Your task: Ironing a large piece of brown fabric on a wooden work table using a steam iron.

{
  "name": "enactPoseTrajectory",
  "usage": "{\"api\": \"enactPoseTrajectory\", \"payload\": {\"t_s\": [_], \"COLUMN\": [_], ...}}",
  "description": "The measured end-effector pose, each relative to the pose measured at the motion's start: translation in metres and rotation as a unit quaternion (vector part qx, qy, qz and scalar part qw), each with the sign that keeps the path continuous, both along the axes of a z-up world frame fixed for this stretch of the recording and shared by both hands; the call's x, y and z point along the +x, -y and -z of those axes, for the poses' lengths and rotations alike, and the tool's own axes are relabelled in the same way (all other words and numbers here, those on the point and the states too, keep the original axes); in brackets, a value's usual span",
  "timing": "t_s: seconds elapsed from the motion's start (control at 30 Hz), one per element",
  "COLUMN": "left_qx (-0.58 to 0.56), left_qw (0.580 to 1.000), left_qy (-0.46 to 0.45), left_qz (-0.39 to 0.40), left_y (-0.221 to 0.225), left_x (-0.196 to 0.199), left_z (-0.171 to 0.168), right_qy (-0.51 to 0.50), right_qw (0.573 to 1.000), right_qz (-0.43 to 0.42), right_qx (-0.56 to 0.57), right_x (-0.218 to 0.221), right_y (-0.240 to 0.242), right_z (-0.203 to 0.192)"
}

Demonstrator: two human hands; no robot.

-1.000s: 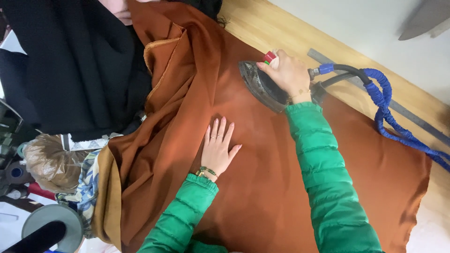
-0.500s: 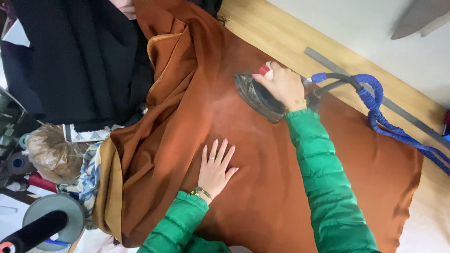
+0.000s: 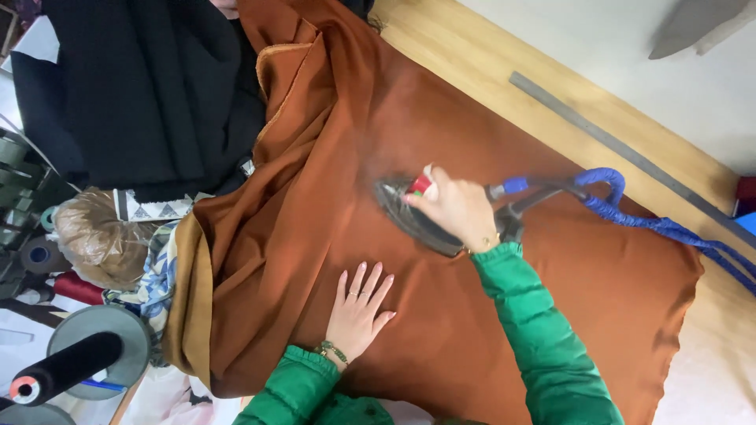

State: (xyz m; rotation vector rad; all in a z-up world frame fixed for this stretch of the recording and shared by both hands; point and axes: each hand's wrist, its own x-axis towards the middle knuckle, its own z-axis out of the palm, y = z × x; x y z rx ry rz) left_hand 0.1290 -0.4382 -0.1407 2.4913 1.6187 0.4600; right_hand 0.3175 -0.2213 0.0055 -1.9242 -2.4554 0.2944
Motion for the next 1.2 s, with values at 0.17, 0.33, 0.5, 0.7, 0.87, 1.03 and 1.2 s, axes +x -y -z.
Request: {"api": "enactPoseTrajectory", "payload": {"t_s": [0.17, 0.33, 0.5, 0.7, 0.87, 1.03, 1.2], "left_qx": [0.003, 0.009, 0.011, 0.010, 0.007, 0.011, 0.013], "left_qw": [1.000, 1.000, 1.000, 1.000, 1.000, 1.000, 1.000], "left_qy": [0.004, 0.008, 0.016, 0.016, 0.017, 0.021, 0.020], "left_qz": [0.017, 0.013, 0.009, 0.007, 0.010, 0.007, 0.007], "left_y": [0.000, -0.001, -0.001, -0.001, -0.003, -0.002, -0.002], "left_x": [-0.003, -0.002, -0.001, -0.001, -0.001, -0.002, -0.003], "left_z": [-0.002, -0.008, -0.006, -0.006, -0.009, -0.009, -0.008], "right_qy": [0.026, 0.032, 0.021, 0.002, -0.019, -0.019, -0.024], "right_qw": [0.994, 0.992, 0.992, 1.000, 0.998, 0.998, 0.998], "right_qz": [-0.087, -0.092, -0.074, -0.001, 0.051, 0.054, 0.048], "right_qx": [0.065, 0.084, 0.103, 0.029, 0.008, 0.018, 0.016], "right_x": [0.002, 0.003, -0.003, -0.018, -0.026, -0.022, -0.021], "right_y": [0.037, 0.045, 0.030, -0.018, -0.065, -0.092, -0.089], "right_z": [0.010, 0.019, 0.020, 0.011, 0.004, 0.010, 0.007]}}
